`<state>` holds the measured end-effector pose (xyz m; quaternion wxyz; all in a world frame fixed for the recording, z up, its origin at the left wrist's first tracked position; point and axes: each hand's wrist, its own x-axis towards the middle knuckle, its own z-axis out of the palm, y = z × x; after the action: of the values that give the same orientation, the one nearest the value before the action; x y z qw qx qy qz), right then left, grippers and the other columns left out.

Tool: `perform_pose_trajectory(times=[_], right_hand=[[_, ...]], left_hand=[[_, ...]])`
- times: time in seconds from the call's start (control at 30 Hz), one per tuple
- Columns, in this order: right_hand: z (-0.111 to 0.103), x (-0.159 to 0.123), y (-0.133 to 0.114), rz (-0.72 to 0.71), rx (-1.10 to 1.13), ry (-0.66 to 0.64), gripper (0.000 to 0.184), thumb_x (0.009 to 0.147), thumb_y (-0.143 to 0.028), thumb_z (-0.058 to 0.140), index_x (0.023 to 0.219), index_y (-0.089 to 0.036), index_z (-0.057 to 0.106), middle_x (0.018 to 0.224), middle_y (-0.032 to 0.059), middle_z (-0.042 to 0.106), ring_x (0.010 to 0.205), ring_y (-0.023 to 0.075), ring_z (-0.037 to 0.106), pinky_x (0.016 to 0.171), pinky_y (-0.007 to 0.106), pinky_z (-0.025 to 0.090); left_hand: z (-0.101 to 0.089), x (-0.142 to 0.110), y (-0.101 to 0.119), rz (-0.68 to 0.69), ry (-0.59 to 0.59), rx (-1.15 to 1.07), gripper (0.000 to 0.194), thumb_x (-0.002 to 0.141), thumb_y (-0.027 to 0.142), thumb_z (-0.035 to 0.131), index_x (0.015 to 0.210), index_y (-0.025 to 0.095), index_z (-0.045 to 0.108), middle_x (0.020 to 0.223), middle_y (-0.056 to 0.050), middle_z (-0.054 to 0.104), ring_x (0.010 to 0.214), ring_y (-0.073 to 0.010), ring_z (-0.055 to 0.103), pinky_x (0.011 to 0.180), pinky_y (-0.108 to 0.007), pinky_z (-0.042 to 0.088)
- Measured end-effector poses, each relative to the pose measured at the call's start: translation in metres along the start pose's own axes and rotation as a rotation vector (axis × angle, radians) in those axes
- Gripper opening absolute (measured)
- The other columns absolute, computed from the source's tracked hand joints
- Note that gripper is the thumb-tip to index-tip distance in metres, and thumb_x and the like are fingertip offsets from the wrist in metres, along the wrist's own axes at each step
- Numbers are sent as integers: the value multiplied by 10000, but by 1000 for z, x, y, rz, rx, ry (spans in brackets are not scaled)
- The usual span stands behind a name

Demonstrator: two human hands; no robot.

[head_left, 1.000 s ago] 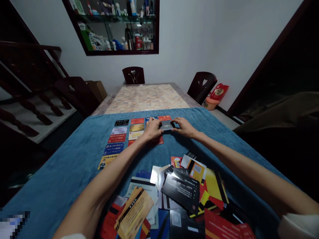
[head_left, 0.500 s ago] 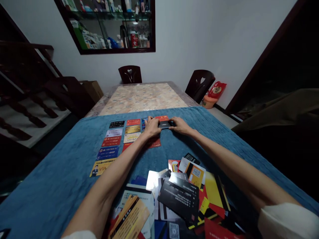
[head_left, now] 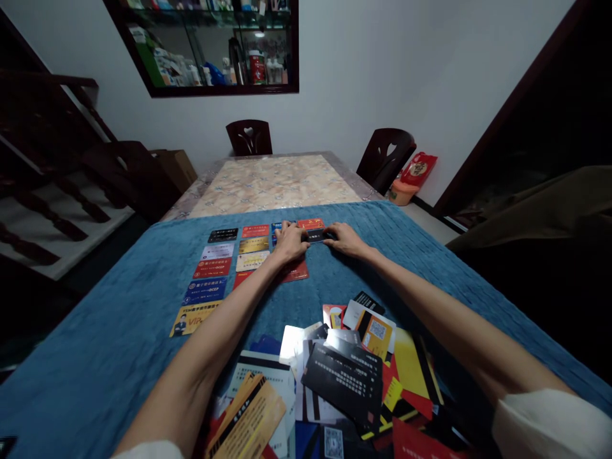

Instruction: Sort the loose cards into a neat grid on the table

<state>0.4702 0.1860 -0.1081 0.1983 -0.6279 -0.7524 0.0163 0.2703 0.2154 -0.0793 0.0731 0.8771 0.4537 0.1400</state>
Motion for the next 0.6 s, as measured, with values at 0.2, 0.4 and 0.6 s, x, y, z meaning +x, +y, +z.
perform_pose_trajectory(times=[0.2, 0.4, 0.6], right_hand=[[1, -1, -4, 30, -18, 3, 272, 875, -290, 635, 1100, -156, 708, 1093, 109, 701, 975, 234, 614, 901, 324, 435], [1, -2, -8, 64, -38, -3, 280, 881, -296, 623, 1109, -154, 706, 1110, 119, 692, 991, 242, 607, 925, 337, 426], [0, -3, -12, 94, -58, -2, 278, 878, -282, 619, 1110, -155, 703, 1109, 126, 679, 979, 250, 596, 914, 354, 435]], left_hand=[[1, 2, 2, 23, -3, 23, 237, 855, 297, 616, 1037, 217, 745, 1162, -119, 644, 1211, -342, 415, 964, -503, 355], [1, 1, 4, 39, -10, 56, 246, 863, 282, 596, 1049, 209, 740, 1163, -124, 644, 1224, -358, 405, 964, -510, 358], [0, -2, 9, 69, -2, 103, 230, 876, 258, 562, 1033, 212, 724, 1187, -123, 641, 1225, -344, 409, 973, -504, 355]])
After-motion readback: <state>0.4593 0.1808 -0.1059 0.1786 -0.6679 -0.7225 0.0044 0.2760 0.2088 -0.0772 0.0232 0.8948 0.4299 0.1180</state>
